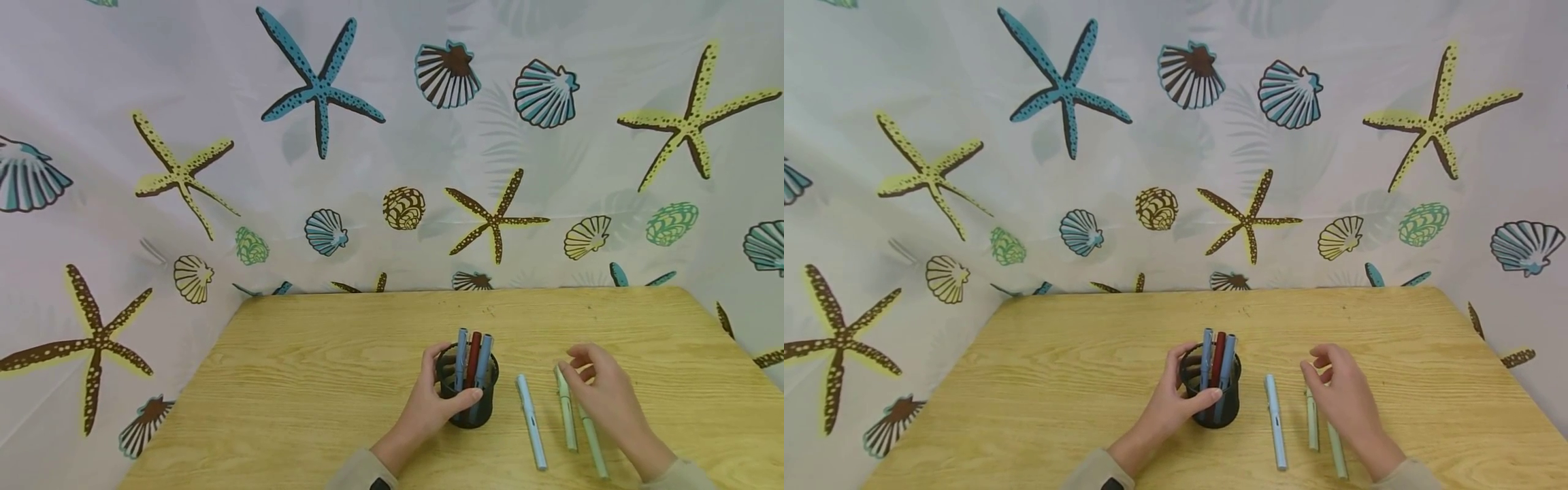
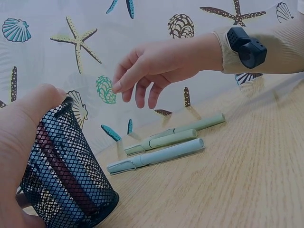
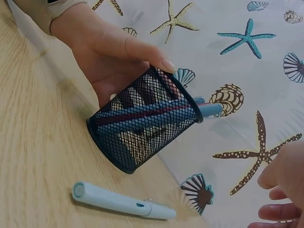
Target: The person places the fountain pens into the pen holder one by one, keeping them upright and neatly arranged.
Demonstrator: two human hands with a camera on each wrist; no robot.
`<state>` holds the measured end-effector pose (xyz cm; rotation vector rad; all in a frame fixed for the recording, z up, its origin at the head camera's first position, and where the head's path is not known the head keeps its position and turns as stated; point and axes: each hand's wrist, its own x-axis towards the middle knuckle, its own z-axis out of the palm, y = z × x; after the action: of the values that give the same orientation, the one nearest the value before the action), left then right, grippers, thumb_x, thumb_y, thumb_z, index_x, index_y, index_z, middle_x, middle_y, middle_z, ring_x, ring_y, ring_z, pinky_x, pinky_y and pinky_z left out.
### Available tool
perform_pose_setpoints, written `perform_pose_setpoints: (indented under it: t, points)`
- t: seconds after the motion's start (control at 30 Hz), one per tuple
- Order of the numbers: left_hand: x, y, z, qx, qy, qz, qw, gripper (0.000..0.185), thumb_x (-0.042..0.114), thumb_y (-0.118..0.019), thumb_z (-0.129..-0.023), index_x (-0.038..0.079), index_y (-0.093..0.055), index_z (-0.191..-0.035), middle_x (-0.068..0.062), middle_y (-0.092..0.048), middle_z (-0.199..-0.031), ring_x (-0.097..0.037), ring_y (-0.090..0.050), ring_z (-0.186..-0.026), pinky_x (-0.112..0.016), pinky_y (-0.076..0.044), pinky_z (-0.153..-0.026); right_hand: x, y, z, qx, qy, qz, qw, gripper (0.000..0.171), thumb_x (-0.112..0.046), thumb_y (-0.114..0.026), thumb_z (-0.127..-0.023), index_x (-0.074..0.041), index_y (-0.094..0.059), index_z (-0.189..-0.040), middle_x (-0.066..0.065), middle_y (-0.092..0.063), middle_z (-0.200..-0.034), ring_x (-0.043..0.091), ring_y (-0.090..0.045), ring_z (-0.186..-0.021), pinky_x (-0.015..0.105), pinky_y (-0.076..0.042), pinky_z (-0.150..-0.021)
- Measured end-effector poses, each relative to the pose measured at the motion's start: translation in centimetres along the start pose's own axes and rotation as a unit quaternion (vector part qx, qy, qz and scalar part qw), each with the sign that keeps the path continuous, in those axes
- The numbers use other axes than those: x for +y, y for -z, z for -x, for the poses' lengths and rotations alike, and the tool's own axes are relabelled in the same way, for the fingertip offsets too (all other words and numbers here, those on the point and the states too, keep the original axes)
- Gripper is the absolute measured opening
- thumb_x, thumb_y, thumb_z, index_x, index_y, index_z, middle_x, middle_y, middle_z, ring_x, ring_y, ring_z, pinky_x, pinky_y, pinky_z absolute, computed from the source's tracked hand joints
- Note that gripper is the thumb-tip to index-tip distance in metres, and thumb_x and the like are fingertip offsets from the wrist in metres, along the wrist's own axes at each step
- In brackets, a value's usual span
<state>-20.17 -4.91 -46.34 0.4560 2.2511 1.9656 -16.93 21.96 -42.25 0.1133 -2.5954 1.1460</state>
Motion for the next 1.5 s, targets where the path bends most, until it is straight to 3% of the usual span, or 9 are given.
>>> perform_pose_setpoints:
  t: [0.3, 0.43, 1.1, 1.27, 1.5]
  points:
    - [0.0, 0.0, 0.1, 0.006, -0.002, -0.003, 1.0, 0.074, 0.032, -0.073, -0.08, 0.035, -0.026, -0.137, -0.001, -0.04, -0.13, -0.025, -0.041, -0.116, -0.048, -0.043, -0.084, 0.8, 0.5, 0.2, -0.011, -0.018, 0.03, 0.999, 0.035, -0.03, -0.056, -0.094, 0.0, -0.055, -0.111, 0.01, -0.058, -0.095, 0.019, -0.054, -0.076, 0.032, -0.044, -0.061]
    - [0.2, 0.0, 0.2, 0.007, 0.0, -0.007, 1.0, 0.073, 0.034, -0.073, -0.08, 0.037, -0.026, -0.136, 0.0, -0.04, -0.131, -0.025, -0.041, -0.116, -0.049, -0.042, -0.085, 1.2, 0.4, 0.2, -0.02, -0.027, 0.044, 0.998, 0.031, -0.023, -0.059, -0.092, 0.002, -0.055, -0.11, 0.012, -0.058, -0.095, 0.02, -0.055, -0.075, 0.034, -0.045, -0.062]
    - [0.0, -0.1, 0.1, 0.004, -0.004, -0.012, 0.9999, 0.072, 0.035, -0.072, -0.081, 0.038, -0.026, -0.136, -0.002, -0.039, -0.132, -0.028, -0.039, -0.119, -0.05, -0.042, -0.085, 3.1, 0.6, 0.4, -0.111, -0.076, 0.104, 0.985, 0.033, -0.016, -0.058, -0.089, 0.012, -0.054, -0.107, 0.019, -0.059, -0.09, 0.031, -0.058, -0.081, 0.043, -0.047, -0.063]
    - [0.1, -0.2, 0.1, 0.003, -0.007, -0.011, 0.9999, 0.072, 0.034, -0.072, -0.081, 0.037, -0.026, -0.137, -0.001, -0.04, -0.131, -0.026, -0.04, -0.117, -0.049, -0.043, -0.084, 3.4, 0.6, 0.4, -0.124, -0.079, 0.119, 0.982, 0.032, -0.013, -0.06, -0.087, 0.012, -0.054, -0.106, 0.019, -0.06, -0.087, 0.03, -0.058, -0.077, 0.041, -0.047, -0.06]
    - [0.3, -0.1, 0.2, 0.003, -0.013, -0.004, 0.9999, 0.073, 0.032, -0.072, -0.081, 0.032, -0.025, -0.138, -0.004, -0.04, -0.131, -0.026, -0.041, -0.116, -0.049, -0.043, -0.084, 3.5, 0.3, 0.7, -0.157, -0.104, 0.126, 0.974, 0.036, -0.011, -0.06, -0.086, 0.015, -0.05, -0.109, 0.007, -0.055, -0.074, 0.018, -0.05, -0.063, 0.032, -0.041, -0.053]
